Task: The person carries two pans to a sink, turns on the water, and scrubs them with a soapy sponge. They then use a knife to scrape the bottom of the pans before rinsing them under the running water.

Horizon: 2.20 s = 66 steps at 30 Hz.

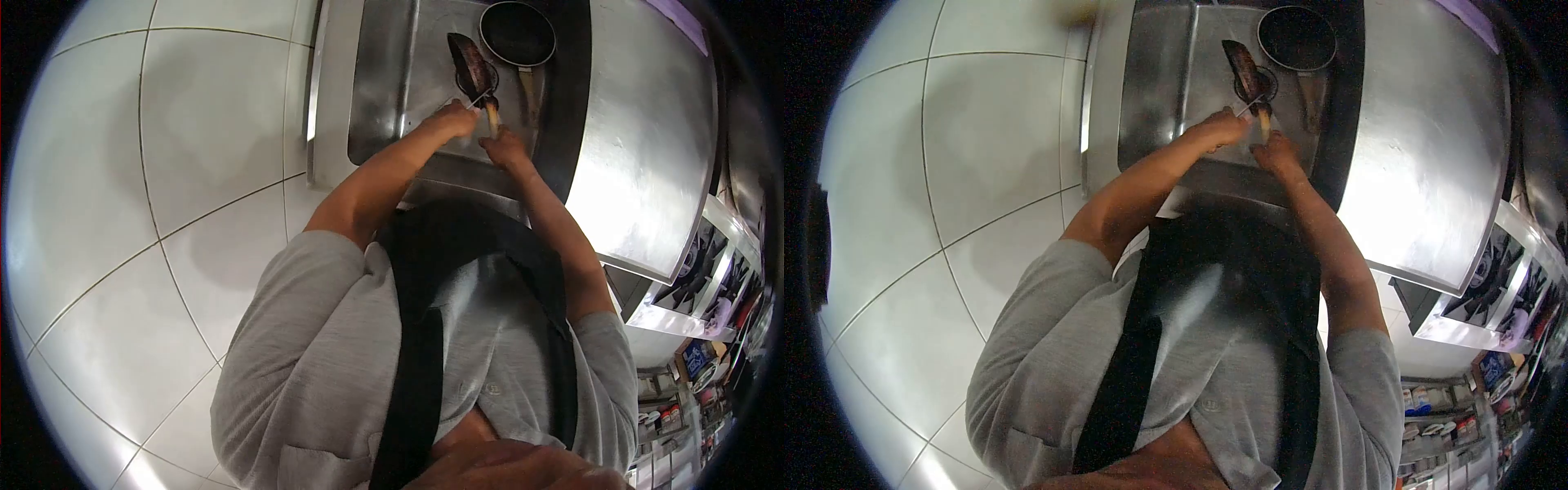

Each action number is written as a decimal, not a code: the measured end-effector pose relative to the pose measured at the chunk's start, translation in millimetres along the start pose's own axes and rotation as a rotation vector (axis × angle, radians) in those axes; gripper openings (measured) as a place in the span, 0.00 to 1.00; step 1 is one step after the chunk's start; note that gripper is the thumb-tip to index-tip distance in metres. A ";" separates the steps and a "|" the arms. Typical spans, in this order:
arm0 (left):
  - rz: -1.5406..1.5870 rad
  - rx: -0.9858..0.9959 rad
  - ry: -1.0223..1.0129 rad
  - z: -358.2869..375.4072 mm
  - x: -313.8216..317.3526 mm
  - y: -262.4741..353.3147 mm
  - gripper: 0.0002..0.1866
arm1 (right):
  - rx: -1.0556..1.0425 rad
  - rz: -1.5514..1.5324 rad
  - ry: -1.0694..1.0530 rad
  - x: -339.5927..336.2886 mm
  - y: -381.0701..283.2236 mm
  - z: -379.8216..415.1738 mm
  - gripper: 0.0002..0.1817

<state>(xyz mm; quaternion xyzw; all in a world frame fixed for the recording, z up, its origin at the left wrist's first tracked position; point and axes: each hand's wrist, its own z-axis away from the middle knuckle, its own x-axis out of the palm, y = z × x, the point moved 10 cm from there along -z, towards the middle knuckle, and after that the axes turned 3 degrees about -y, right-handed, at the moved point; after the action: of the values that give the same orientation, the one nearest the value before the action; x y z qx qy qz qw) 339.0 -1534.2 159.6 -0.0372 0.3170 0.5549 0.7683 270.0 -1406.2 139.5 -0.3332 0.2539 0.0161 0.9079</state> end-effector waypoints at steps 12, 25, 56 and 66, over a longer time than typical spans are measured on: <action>0.225 0.340 0.159 23.6 -32.4 -12.6 0.22 | 0.076 -0.145 -0.139 5.0 -5.5 2.6 0.16; 0.189 0.537 0.232 67.9 -18.0 26.6 0.22 | 0.082 0.116 -0.005 -16.9 -22.5 30.0 0.21; -0.158 0.399 0.257 44.7 -14.5 46.5 0.27 | 0.058 0.128 0.003 -8.5 -15.7 24.6 0.19; -0.107 0.424 0.277 52.7 -10.6 35.4 0.28 | 0.133 0.096 -0.022 -11.2 -10.5 22.1 0.23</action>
<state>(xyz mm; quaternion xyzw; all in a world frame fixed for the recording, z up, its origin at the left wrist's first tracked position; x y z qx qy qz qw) 329.6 -1508.0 217.6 0.0324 0.5261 0.4244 0.7363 272.3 -1399.2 165.4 -0.2596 0.2603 0.0465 0.9288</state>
